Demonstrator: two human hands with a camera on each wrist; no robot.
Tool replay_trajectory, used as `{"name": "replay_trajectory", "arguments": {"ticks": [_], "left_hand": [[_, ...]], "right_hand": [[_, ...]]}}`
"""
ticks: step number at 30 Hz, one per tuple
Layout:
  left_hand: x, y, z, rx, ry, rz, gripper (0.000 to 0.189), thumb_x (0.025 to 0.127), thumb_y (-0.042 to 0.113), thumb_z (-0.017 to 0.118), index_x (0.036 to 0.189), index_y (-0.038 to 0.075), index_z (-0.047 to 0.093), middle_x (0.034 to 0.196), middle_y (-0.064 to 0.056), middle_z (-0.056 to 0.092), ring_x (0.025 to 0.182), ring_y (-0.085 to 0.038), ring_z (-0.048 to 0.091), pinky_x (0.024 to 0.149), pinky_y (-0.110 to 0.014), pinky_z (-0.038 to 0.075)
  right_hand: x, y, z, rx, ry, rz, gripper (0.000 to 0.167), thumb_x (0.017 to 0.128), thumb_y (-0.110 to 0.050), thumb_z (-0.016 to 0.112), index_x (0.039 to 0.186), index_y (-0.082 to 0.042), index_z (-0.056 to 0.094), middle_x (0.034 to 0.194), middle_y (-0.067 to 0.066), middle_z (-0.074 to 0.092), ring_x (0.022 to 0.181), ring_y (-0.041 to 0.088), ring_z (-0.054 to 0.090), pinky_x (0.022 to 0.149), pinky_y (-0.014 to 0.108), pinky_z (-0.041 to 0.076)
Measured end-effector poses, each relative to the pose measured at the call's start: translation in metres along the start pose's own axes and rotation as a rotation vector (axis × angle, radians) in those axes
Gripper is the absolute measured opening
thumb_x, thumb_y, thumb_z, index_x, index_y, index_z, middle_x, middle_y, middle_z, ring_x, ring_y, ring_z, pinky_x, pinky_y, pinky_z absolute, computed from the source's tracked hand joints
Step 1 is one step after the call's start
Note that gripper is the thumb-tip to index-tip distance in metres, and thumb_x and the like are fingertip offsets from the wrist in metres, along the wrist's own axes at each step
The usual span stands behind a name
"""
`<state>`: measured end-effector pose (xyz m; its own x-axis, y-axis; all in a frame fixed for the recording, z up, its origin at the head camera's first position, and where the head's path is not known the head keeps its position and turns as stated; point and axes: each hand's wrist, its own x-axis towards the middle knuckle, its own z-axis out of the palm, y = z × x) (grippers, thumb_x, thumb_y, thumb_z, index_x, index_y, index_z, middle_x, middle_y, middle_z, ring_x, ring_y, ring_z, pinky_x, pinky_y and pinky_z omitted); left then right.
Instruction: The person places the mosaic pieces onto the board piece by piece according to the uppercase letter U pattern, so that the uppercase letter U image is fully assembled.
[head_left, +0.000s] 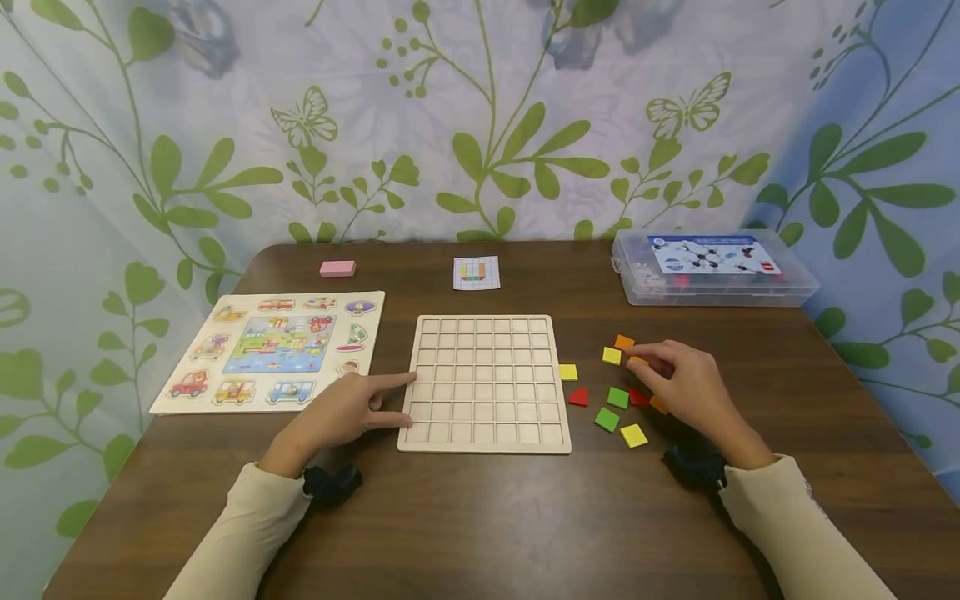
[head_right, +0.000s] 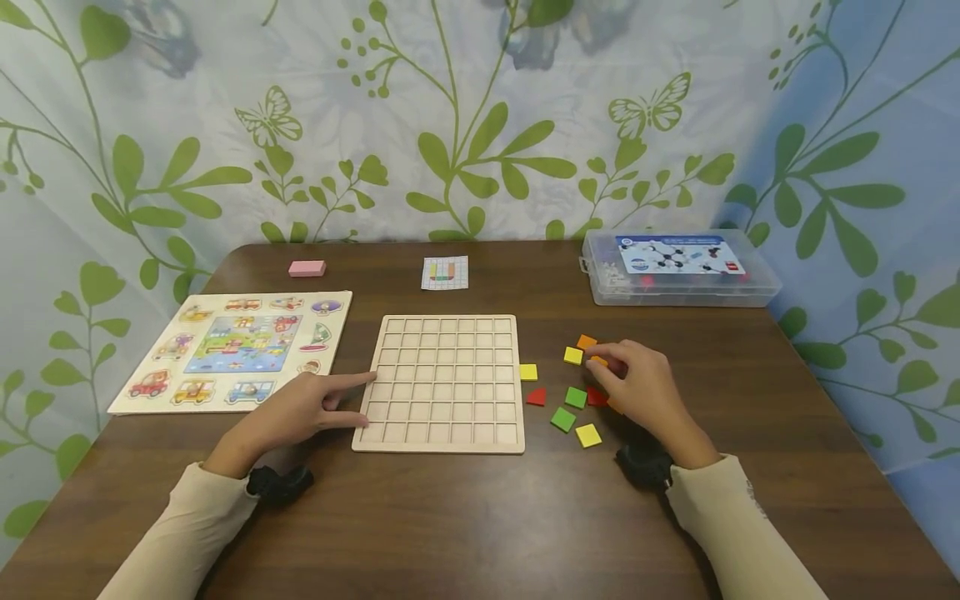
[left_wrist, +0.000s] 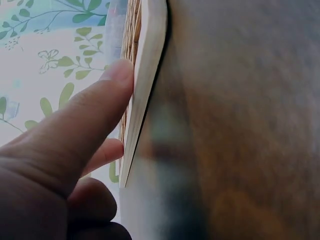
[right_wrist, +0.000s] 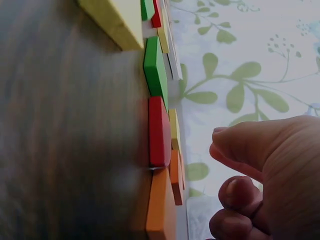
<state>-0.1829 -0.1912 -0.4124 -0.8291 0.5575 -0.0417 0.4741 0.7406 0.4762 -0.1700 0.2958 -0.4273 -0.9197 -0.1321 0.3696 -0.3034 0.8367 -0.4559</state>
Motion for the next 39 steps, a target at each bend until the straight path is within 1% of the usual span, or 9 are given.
{"name": "replay_trajectory", "arguments": {"ticks": [5,11,15,21,26,31,39], "left_hand": [[0.000,-0.001,0.000,-0.009,-0.002,-0.016,0.070,0.087,0.051,0.077,0.147,0.019,0.059,0.054,0.011,0.035,0.051,-0.004,0.026,0.050,-0.025,0.029],[0.000,-0.001,-0.001,-0.028,-0.023,-0.039,0.071,0.087,0.051,0.077,0.148,0.020,0.058,0.054,0.010,0.034,0.051,-0.005,0.025,0.050,-0.026,0.029],[0.001,-0.001,-0.001,-0.043,-0.031,-0.053,0.071,0.087,0.050,0.078,0.148,0.020,0.057,0.054,0.010,0.034,0.051,-0.006,0.026,0.051,-0.026,0.030],[0.001,-0.003,-0.001,-0.063,-0.037,-0.056,0.071,0.087,0.050,0.078,0.149,0.021,0.057,0.054,0.009,0.034,0.051,-0.006,0.026,0.050,-0.026,0.030],[0.001,-0.005,0.001,-0.058,-0.030,-0.036,0.071,0.087,0.051,0.077,0.148,0.022,0.057,0.054,0.010,0.033,0.051,-0.005,0.026,0.050,-0.026,0.030],[0.001,-0.004,0.001,-0.058,-0.019,-0.027,0.070,0.087,0.049,0.078,0.148,0.021,0.057,0.054,0.011,0.033,0.051,-0.004,0.026,0.050,-0.026,0.030],[-0.002,-0.001,0.005,-0.101,-0.029,-0.079,0.069,0.089,0.046,0.077,0.150,0.023,0.055,0.054,0.009,0.035,0.050,-0.006,0.027,0.051,-0.026,0.031]], "right_hand": [[0.002,0.004,0.001,0.017,-0.022,0.021,0.021,0.091,-0.024,0.080,0.108,-0.012,0.080,0.063,-0.004,0.044,0.056,0.016,0.040,0.051,0.029,0.030],[0.008,0.007,0.002,0.045,-0.095,0.093,0.027,0.094,-0.032,0.077,0.112,-0.011,0.078,0.059,-0.004,0.036,0.049,0.016,0.036,0.047,0.029,0.027],[0.012,0.010,0.004,0.044,-0.136,0.127,0.031,0.092,-0.031,0.079,0.114,-0.009,0.077,0.058,-0.003,0.037,0.048,0.017,0.037,0.045,0.029,0.027],[0.020,0.010,0.008,0.015,-0.178,0.105,0.034,0.090,-0.029,0.081,0.117,-0.008,0.077,0.058,-0.002,0.040,0.048,0.018,0.038,0.045,0.029,0.028],[0.023,0.010,0.007,-0.002,-0.211,0.122,0.035,0.089,-0.029,0.081,0.115,-0.007,0.077,0.060,-0.001,0.041,0.048,0.019,0.040,0.046,0.030,0.029],[0.023,0.012,0.005,0.013,-0.219,0.152,0.032,0.089,-0.030,0.082,0.113,-0.008,0.078,0.061,0.000,0.042,0.051,0.020,0.040,0.046,0.030,0.029],[0.023,0.014,0.004,0.007,-0.246,0.161,0.029,0.091,-0.029,0.080,0.111,-0.009,0.077,0.062,0.001,0.042,0.051,0.020,0.040,0.046,0.030,0.029]]}}
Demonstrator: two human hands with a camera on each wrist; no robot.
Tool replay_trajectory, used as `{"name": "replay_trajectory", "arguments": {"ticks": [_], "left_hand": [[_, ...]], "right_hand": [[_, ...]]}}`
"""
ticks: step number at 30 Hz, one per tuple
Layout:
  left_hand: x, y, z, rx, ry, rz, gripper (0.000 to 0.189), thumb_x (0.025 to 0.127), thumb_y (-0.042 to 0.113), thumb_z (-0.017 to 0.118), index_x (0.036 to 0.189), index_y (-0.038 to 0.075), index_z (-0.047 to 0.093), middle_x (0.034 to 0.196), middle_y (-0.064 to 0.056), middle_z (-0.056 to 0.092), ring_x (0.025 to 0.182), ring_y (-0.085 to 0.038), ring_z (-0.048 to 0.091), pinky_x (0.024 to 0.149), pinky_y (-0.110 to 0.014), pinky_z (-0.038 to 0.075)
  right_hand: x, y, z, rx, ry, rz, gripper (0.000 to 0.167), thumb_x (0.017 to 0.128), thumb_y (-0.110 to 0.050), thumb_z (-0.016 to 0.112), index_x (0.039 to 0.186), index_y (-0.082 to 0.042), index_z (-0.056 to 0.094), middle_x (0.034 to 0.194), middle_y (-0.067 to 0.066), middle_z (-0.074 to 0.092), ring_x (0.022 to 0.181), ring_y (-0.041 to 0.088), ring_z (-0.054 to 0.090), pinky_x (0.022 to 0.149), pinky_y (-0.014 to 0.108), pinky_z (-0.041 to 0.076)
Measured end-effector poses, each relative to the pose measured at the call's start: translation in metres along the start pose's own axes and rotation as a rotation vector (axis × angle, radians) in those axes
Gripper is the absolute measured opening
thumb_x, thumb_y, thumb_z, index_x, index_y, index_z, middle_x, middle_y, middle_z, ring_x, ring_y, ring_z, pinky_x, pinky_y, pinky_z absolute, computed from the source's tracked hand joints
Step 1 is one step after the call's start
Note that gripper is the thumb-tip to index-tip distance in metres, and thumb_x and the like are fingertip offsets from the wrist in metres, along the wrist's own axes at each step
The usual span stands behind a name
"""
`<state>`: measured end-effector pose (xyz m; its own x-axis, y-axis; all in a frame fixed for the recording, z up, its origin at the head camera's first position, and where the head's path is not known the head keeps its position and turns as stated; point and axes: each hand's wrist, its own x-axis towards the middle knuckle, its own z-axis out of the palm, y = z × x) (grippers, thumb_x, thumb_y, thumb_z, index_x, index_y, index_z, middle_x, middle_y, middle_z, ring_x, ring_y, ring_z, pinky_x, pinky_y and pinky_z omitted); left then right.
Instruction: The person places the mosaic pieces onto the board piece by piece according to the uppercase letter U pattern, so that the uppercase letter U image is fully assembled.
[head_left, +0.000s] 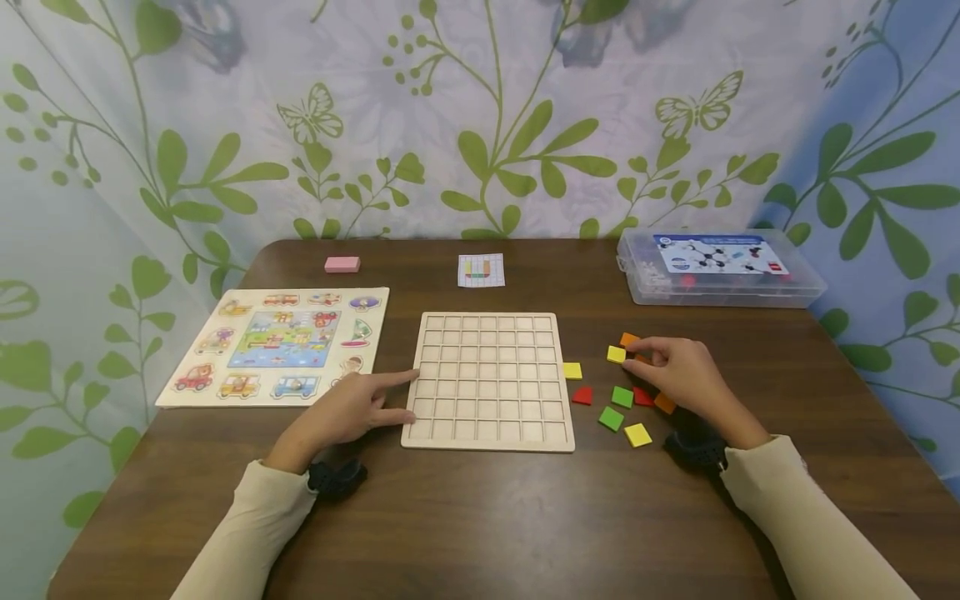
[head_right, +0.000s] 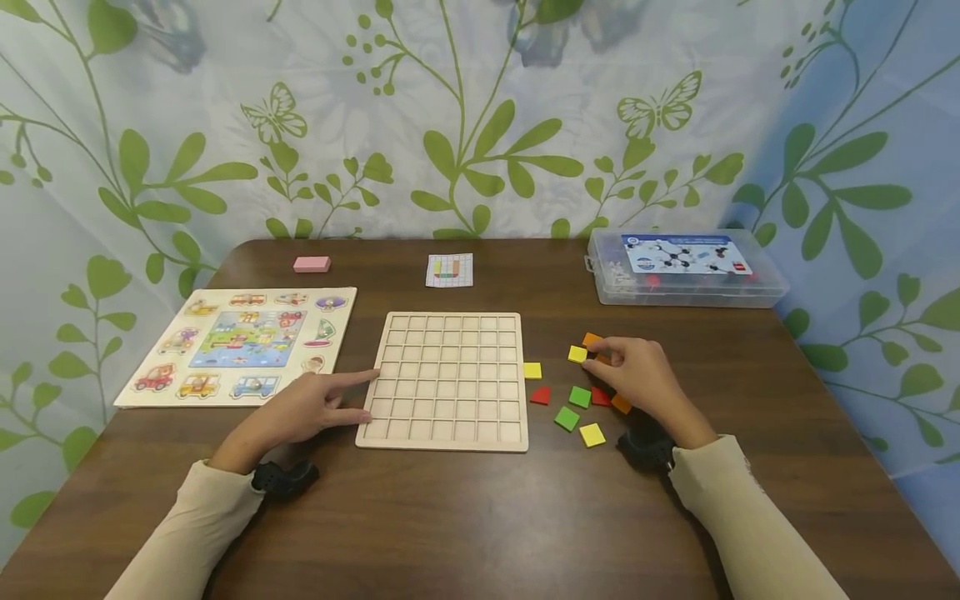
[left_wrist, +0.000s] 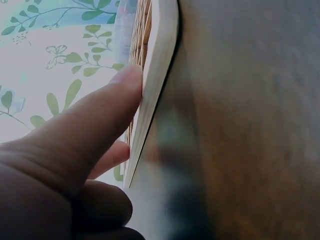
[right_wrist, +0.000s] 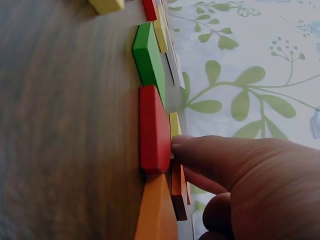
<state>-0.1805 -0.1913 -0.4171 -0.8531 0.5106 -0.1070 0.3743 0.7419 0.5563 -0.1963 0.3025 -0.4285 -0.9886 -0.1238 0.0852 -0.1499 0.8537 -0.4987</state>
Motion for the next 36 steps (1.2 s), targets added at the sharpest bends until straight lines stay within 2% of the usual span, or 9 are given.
{"name": "replay_trajectory", "arguments": {"ticks": [10,17,22,27,31,36], "left_hand": [[-0.006,0.005,0.004,-0.068,-0.019,-0.061,0.069,0.095,0.042,0.072,0.156,0.022,0.046,0.055,0.006,0.042,0.049,-0.008,0.032,0.050,-0.027,0.034],[-0.009,0.009,0.004,-0.070,-0.032,-0.055,0.068,0.099,0.037,0.069,0.158,0.018,0.042,0.057,0.005,0.040,0.050,-0.009,0.034,0.052,-0.029,0.036],[-0.011,0.011,0.003,-0.085,-0.031,-0.060,0.067,0.099,0.037,0.069,0.158,0.018,0.042,0.056,0.006,0.039,0.050,-0.009,0.033,0.052,-0.028,0.035],[-0.013,0.013,0.003,-0.101,-0.041,-0.098,0.073,0.099,0.038,0.069,0.160,0.015,0.036,0.055,0.005,0.038,0.049,-0.010,0.032,0.052,-0.029,0.035],[-0.013,0.014,0.004,-0.097,-0.045,-0.140,0.076,0.099,0.039,0.068,0.162,0.016,0.033,0.055,0.004,0.038,0.049,-0.010,0.032,0.052,-0.029,0.035],[-0.013,0.015,0.005,-0.094,-0.046,-0.149,0.074,0.099,0.040,0.067,0.162,0.019,0.033,0.057,0.004,0.039,0.050,-0.011,0.032,0.055,-0.031,0.036]], "right_hand": [[0.000,0.000,0.002,-0.012,0.001,-0.019,0.030,0.091,-0.030,0.079,0.111,-0.008,0.076,0.061,0.000,0.040,0.050,0.020,0.038,0.047,0.030,0.027],[-0.001,0.000,0.003,-0.018,-0.002,-0.029,0.030,0.091,-0.028,0.079,0.113,-0.007,0.075,0.061,0.000,0.041,0.050,0.020,0.039,0.047,0.030,0.028],[0.000,0.000,0.004,-0.035,-0.002,-0.046,0.030,0.092,-0.028,0.078,0.113,-0.007,0.075,0.061,0.000,0.041,0.050,0.020,0.039,0.047,0.030,0.028],[-0.001,0.001,0.005,-0.032,-0.010,-0.040,0.030,0.092,-0.028,0.078,0.113,-0.007,0.074,0.062,0.000,0.043,0.050,0.020,0.041,0.046,0.030,0.030],[-0.001,0.002,0.006,-0.027,-0.012,-0.034,0.031,0.092,-0.029,0.078,0.113,-0.007,0.073,0.062,0.001,0.043,0.050,0.020,0.041,0.047,0.030,0.030],[-0.002,0.001,0.006,-0.029,0.003,-0.039,0.031,0.092,-0.031,0.078,0.112,-0.007,0.074,0.061,0.000,0.041,0.050,0.020,0.040,0.047,0.029,0.029]]}}
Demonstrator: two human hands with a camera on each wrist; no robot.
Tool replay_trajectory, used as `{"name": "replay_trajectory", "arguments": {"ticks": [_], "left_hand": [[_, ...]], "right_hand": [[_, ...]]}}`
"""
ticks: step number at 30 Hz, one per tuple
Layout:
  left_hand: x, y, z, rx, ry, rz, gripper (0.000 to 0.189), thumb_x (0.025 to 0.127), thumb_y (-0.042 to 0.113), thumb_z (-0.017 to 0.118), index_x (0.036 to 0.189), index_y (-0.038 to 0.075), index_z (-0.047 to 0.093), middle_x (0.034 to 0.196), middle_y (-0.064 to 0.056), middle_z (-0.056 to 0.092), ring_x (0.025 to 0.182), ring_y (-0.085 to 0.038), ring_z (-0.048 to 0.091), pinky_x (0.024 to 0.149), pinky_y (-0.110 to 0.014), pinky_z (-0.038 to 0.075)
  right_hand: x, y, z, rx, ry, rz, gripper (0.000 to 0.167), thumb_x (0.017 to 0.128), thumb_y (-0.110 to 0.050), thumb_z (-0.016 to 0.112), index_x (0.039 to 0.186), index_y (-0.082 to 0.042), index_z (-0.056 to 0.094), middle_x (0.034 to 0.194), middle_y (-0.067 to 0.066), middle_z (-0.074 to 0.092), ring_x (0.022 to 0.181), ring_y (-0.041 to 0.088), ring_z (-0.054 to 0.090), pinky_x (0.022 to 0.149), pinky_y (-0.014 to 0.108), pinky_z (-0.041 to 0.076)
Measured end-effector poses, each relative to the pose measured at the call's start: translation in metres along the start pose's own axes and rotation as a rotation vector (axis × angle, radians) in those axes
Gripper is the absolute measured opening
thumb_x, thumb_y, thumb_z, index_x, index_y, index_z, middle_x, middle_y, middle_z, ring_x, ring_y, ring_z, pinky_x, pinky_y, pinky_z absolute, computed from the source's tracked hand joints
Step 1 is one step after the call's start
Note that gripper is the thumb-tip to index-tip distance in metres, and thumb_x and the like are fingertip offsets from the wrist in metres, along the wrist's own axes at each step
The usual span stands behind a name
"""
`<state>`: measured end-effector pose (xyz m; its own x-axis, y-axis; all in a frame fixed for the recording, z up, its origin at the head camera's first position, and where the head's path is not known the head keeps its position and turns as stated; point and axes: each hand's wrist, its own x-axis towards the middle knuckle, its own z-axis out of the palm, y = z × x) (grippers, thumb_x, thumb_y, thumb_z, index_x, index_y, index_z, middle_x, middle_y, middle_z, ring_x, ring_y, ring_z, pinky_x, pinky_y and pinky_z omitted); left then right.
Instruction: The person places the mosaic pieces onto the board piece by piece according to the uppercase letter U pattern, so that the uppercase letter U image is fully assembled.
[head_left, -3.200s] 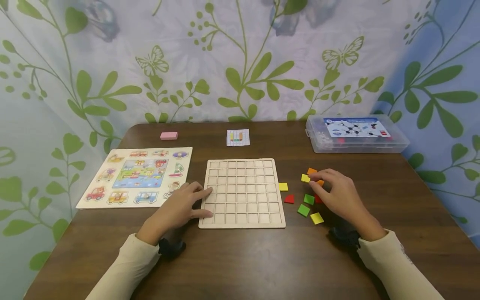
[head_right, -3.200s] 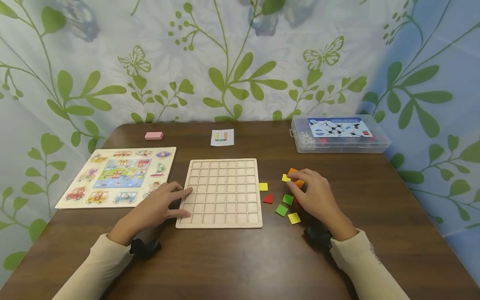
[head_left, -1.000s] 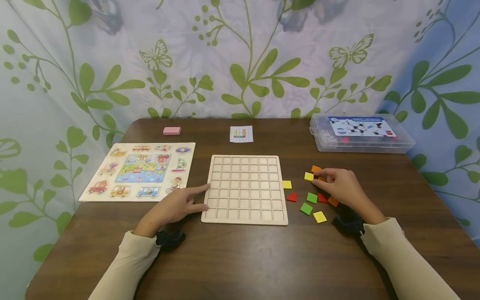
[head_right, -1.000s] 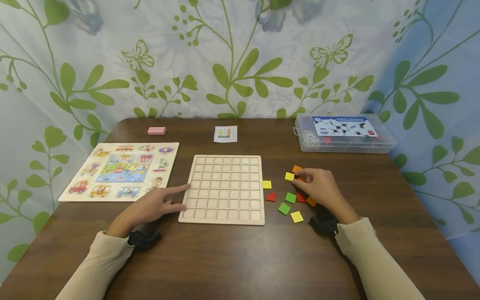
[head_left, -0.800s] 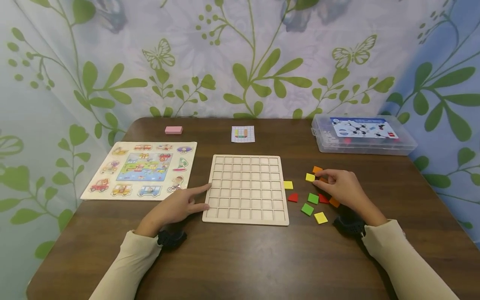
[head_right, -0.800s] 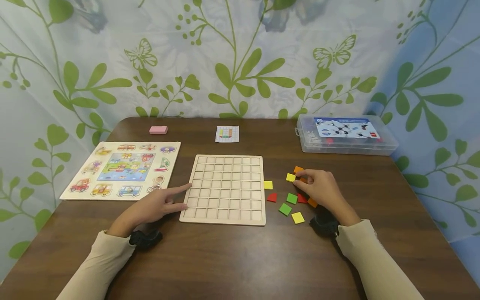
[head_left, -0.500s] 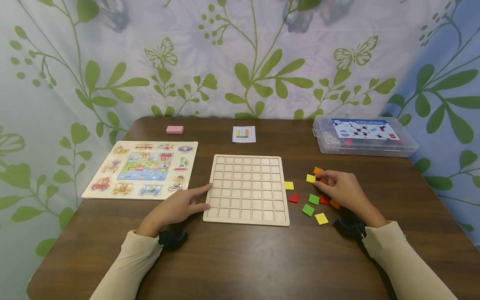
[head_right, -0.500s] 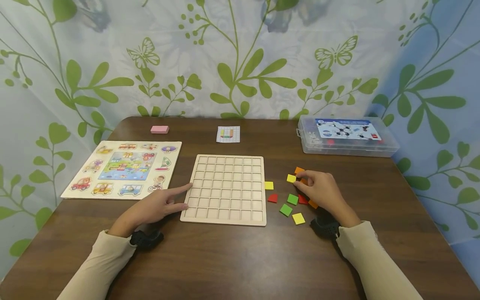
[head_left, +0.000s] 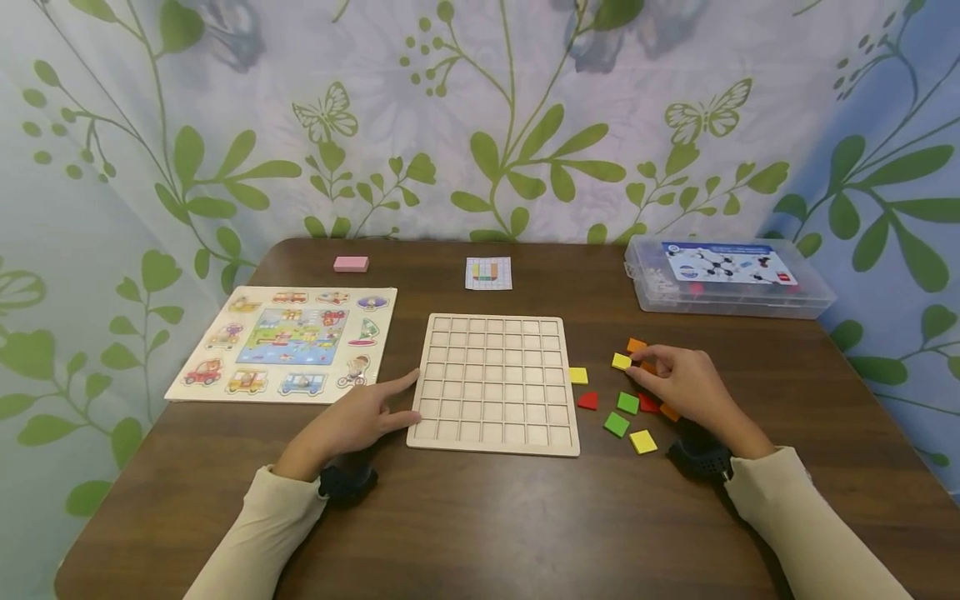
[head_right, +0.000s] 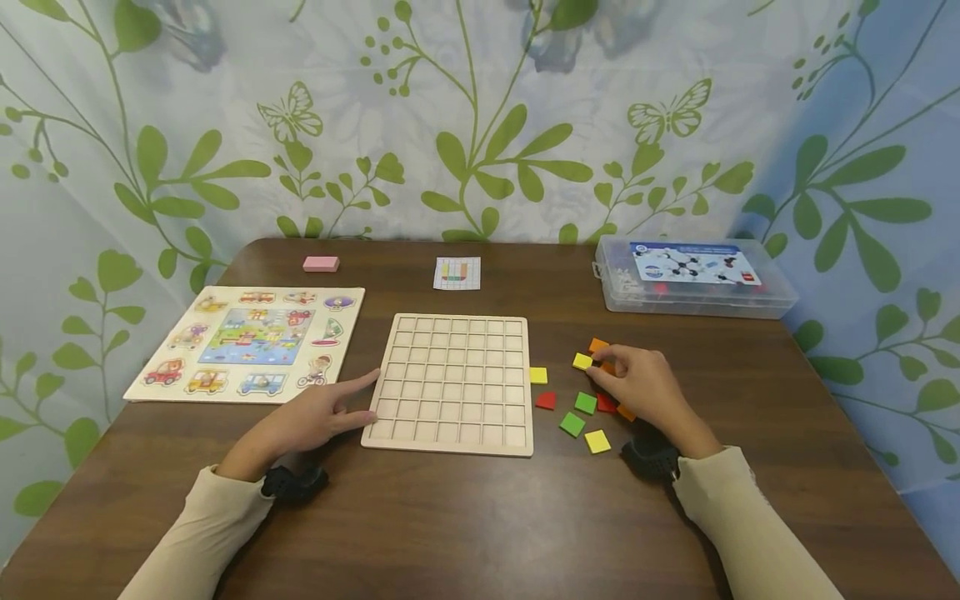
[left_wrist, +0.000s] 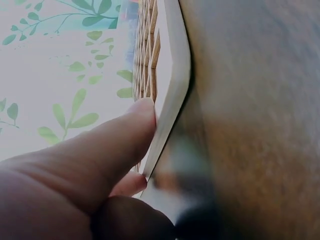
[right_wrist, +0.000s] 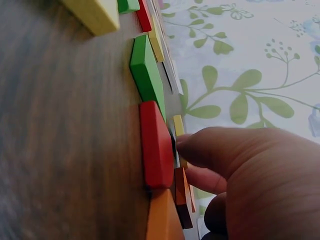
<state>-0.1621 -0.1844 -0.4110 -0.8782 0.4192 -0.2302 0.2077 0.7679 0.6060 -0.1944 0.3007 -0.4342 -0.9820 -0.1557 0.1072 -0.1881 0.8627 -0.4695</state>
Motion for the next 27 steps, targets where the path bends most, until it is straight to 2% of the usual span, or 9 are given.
{"name": "replay_trajectory", "arguments": {"ticks": [6,8,11,12,13,15,18,22,27], "left_hand": [[0.000,0.003,0.002,0.034,0.003,-0.022,0.074,0.099,0.043,0.067,0.161,0.019,0.034,0.063,0.000,0.048,0.056,-0.014,0.035,0.068,-0.036,0.040],[-0.001,0.004,0.003,0.054,0.014,-0.033,0.073,0.099,0.044,0.067,0.161,0.020,0.036,0.079,-0.008,0.064,0.063,-0.015,0.043,0.073,-0.037,0.042],[-0.003,0.005,0.004,0.082,0.029,-0.039,0.072,0.099,0.045,0.065,0.160,0.020,0.037,0.100,-0.012,0.070,0.077,-0.018,0.052,0.081,-0.040,0.043],[-0.003,0.006,0.004,0.084,0.032,-0.039,0.072,0.100,0.045,0.065,0.161,0.020,0.036,0.100,-0.012,0.070,0.080,-0.018,0.053,0.081,-0.041,0.043],[-0.004,0.006,0.004,0.083,0.034,-0.039,0.072,0.100,0.045,0.065,0.161,0.020,0.036,0.099,-0.011,0.070,0.079,-0.019,0.053,0.082,-0.041,0.043],[-0.005,0.007,0.004,0.088,0.031,-0.033,0.072,0.100,0.044,0.064,0.161,0.020,0.035,0.081,-0.007,0.062,0.074,-0.019,0.052,0.082,-0.042,0.043],[-0.006,0.008,0.004,0.101,0.018,-0.027,0.072,0.100,0.044,0.065,0.161,0.021,0.035,0.078,-0.006,0.060,0.072,-0.019,0.051,0.081,-0.042,0.043],[-0.008,0.011,0.005,0.115,0.008,-0.039,0.073,0.098,0.045,0.067,0.161,0.023,0.036,0.083,-0.007,0.064,0.075,-0.018,0.051,0.079,-0.041,0.043],[-0.008,0.010,0.006,0.107,0.011,-0.022,0.073,0.098,0.045,0.068,0.160,0.022,0.038,0.066,-0.001,0.051,0.062,-0.015,0.044,0.077,-0.039,0.042]], "right_hand": [[-0.002,-0.003,-0.002,0.018,0.011,0.001,0.032,0.093,-0.032,0.078,0.112,-0.007,0.074,0.060,0.000,0.040,0.048,0.020,0.040,0.045,0.029,0.029],[-0.002,-0.004,-0.002,0.023,0.014,0.001,0.032,0.093,-0.032,0.078,0.112,-0.007,0.074,0.060,0.000,0.040,0.048,0.020,0.040,0.045,0.029,0.029],[-0.002,-0.007,-0.003,0.029,0.021,-0.009,0.032,0.093,-0.033,0.078,0.112,-0.007,0.074,0.059,0.000,0.040,0.048,0.020,0.041,0.045,0.029,0.029],[-0.001,-0.008,-0.002,0.031,0.024,-0.014,0.032,0.093,-0.033,0.078,0.112,-0.007,0.074,0.059,-0.001,0.040,0.047,0.020,0.041,0.045,0.029,0.029],[-0.001,-0.009,-0.002,0.032,0.029,-0.019,0.033,0.093,-0.034,0.078,0.112,-0.008,0.074,0.059,-0.001,0.040,0.047,0.019,0.040,0.045,0.029,0.029],[-0.001,-0.011,-0.002,0.034,0.039,-0.035,0.033,0.092,-0.035,0.079,0.111,-0.008,0.075,0.058,-0.002,0.039,0.046,0.018,0.040,0.044,0.029,0.028],[0.001,-0.017,-0.002,0.038,0.050,-0.062,0.031,0.091,-0.034,0.080,0.110,-0.010,0.076,0.057,-0.003,0.040,0.046,0.017,0.039,0.044,0.029,0.029],[0.004,-0.028,-0.002,0.041,0.045,-0.109,0.027,0.091,-0.031,0.080,0.109,-0.012,0.076,0.057,-0.004,0.039,0.047,0.016,0.037,0.045,0.030,0.029],[0.015,-0.046,0.000,0.061,0.048,-0.173,0.024,0.092,-0.032,0.079,0.108,-0.016,0.076,0.056,-0.005,0.035,0.047,0.016,0.032,0.046,0.030,0.029]]}}
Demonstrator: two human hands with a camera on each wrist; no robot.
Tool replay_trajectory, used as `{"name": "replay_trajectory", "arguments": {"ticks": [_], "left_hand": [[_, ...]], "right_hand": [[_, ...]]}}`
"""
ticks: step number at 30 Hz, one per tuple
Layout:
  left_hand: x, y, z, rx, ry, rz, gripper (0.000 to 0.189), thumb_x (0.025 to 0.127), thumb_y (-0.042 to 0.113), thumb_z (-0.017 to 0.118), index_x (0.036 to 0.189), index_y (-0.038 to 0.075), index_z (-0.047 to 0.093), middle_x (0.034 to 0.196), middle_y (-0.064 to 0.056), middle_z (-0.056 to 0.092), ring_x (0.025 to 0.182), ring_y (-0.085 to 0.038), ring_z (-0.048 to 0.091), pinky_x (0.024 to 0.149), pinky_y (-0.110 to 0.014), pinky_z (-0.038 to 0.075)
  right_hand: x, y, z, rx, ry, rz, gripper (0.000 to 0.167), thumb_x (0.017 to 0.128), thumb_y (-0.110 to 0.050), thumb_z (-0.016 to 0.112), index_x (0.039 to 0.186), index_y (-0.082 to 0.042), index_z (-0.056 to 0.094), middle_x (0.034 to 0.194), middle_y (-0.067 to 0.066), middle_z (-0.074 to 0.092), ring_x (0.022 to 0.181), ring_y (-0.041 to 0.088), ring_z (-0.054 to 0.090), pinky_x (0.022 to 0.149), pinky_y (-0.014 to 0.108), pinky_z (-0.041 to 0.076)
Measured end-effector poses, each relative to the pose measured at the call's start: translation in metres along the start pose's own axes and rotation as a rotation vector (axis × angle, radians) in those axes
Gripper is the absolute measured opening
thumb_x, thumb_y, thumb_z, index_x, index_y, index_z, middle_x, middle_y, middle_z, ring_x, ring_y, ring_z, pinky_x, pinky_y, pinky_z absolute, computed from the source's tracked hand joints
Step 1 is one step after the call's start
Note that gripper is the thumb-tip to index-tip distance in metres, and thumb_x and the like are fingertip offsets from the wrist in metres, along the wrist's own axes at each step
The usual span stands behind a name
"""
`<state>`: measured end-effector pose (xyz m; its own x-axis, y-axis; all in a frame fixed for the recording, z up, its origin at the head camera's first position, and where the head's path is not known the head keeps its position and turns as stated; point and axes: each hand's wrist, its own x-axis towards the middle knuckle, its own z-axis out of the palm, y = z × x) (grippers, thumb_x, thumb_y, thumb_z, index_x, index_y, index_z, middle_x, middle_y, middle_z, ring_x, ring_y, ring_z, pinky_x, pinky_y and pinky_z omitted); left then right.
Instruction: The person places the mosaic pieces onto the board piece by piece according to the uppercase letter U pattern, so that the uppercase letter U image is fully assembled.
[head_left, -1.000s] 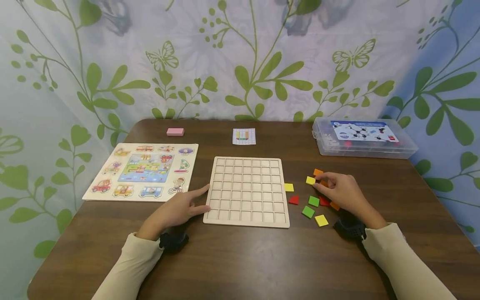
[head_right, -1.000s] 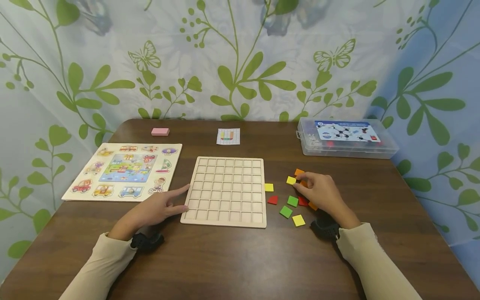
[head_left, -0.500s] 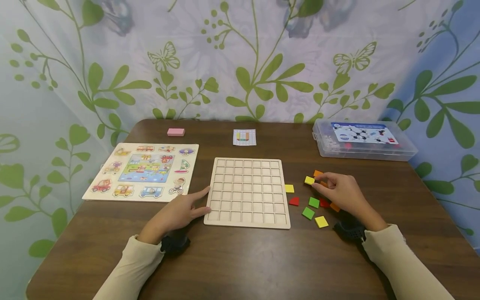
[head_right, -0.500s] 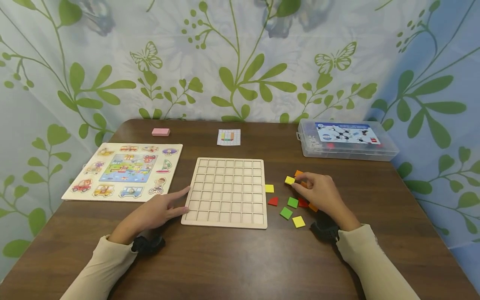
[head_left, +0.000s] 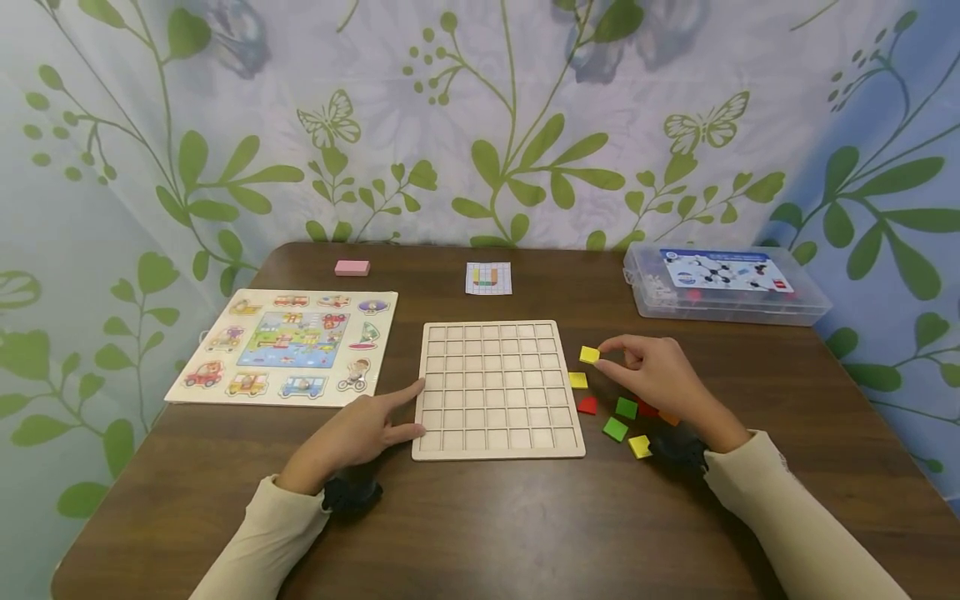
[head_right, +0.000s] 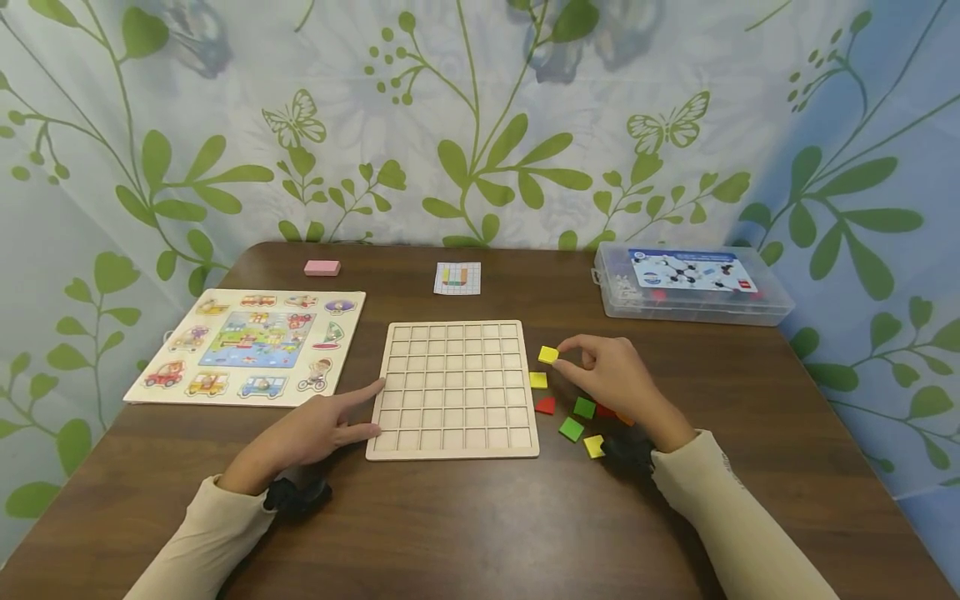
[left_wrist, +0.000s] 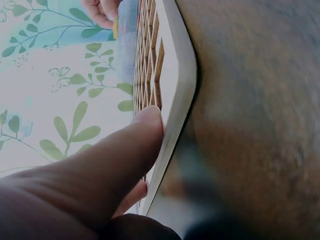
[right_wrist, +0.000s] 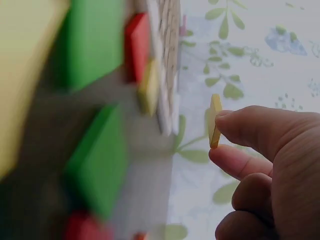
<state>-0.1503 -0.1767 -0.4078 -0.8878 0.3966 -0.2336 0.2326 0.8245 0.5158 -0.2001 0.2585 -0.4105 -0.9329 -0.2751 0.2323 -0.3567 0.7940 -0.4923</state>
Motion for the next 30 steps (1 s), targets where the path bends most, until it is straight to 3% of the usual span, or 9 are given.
{"name": "replay_trajectory", "arguments": {"ticks": [13,15,17,19,21,25,27,30], "left_hand": [[0.002,0.001,-0.002,-0.004,-0.013,0.006,0.072,0.099,0.046,0.066,0.160,0.022,0.038,0.069,0.000,0.053,0.062,-0.016,0.043,0.075,-0.038,0.042],[0.002,0.001,-0.003,0.000,-0.011,0.003,0.071,0.099,0.045,0.066,0.160,0.021,0.038,0.081,-0.005,0.063,0.069,-0.017,0.049,0.076,-0.039,0.042],[0.002,0.001,-0.004,-0.002,-0.010,0.000,0.071,0.099,0.044,0.066,0.160,0.021,0.039,0.105,-0.014,0.071,0.076,-0.019,0.053,0.078,-0.040,0.043],[0.002,0.001,-0.004,0.002,-0.007,0.005,0.070,0.099,0.043,0.066,0.160,0.021,0.039,0.133,-0.017,0.065,0.084,-0.020,0.055,0.081,-0.041,0.044],[0.003,0.000,-0.004,0.001,-0.004,0.014,0.070,0.099,0.042,0.066,0.160,0.020,0.039,0.146,-0.017,0.055,0.088,-0.022,0.056,0.083,-0.042,0.044],[0.005,-0.002,-0.003,-0.003,0.006,0.033,0.070,0.100,0.042,0.065,0.160,0.019,0.039,0.136,-0.018,0.063,0.084,-0.020,0.055,0.082,-0.042,0.044],[0.005,-0.003,-0.003,-0.006,0.007,0.039,0.070,0.100,0.043,0.065,0.160,0.019,0.038,0.114,-0.016,0.071,0.076,-0.018,0.053,0.079,-0.041,0.044],[0.006,-0.004,-0.002,-0.012,0.005,0.047,0.071,0.100,0.043,0.065,0.160,0.019,0.038,0.079,-0.006,0.062,0.064,-0.015,0.046,0.077,-0.039,0.043]], "right_hand": [[0.034,-0.044,0.023,0.087,-0.041,-0.106,0.024,0.091,-0.029,0.080,0.111,-0.016,0.078,0.054,-0.006,0.032,0.047,0.013,0.028,0.048,0.031,0.028],[0.039,-0.049,0.025,0.092,-0.049,-0.118,0.024,0.092,-0.030,0.079,0.111,-0.016,0.078,0.054,-0.007,0.031,0.048,0.013,0.027,0.050,0.031,0.028],[0.043,-0.054,0.028,0.095,-0.056,-0.129,0.024,0.092,-0.031,0.078,0.111,-0.016,0.078,0.053,-0.007,0.031,0.047,0.013,0.028,0.051,0.032,0.029],[0.047,-0.058,0.031,0.101,-0.065,-0.139,0.023,0.093,-0.031,0.077,0.111,-0.016,0.078,0.053,-0.007,0.032,0.047,0.013,0.029,0.051,0.032,0.030],[0.052,-0.063,0.034,0.106,-0.071,-0.156,0.023,0.094,-0.030,0.076,0.112,-0.016,0.078,0.053,-0.006,0.034,0.047,0.014,0.031,0.052,0.032,0.031],[0.061,-0.071,0.042,0.138,-0.076,-0.172,0.022,0.095,-0.028,0.075,0.112,-0.015,0.077,0.054,-0.005,0.036,0.048,0.014,0.032,0.053,0.033,0.033],[0.065,-0.076,0.046,0.160,-0.079,-0.169,0.021,0.095,-0.028,0.075,0.111,-0.014,0.077,0.055,-0.004,0.037,0.048,0.014,0.032,0.054,0.033,0.034],[0.070,-0.081,0.054,0.180,-0.090,-0.154,0.022,0.095,-0.029,0.075,0.111,-0.015,0.077,0.054,-0.003,0.037,0.048,0.014,0.032,0.055,0.034,0.034]]}}
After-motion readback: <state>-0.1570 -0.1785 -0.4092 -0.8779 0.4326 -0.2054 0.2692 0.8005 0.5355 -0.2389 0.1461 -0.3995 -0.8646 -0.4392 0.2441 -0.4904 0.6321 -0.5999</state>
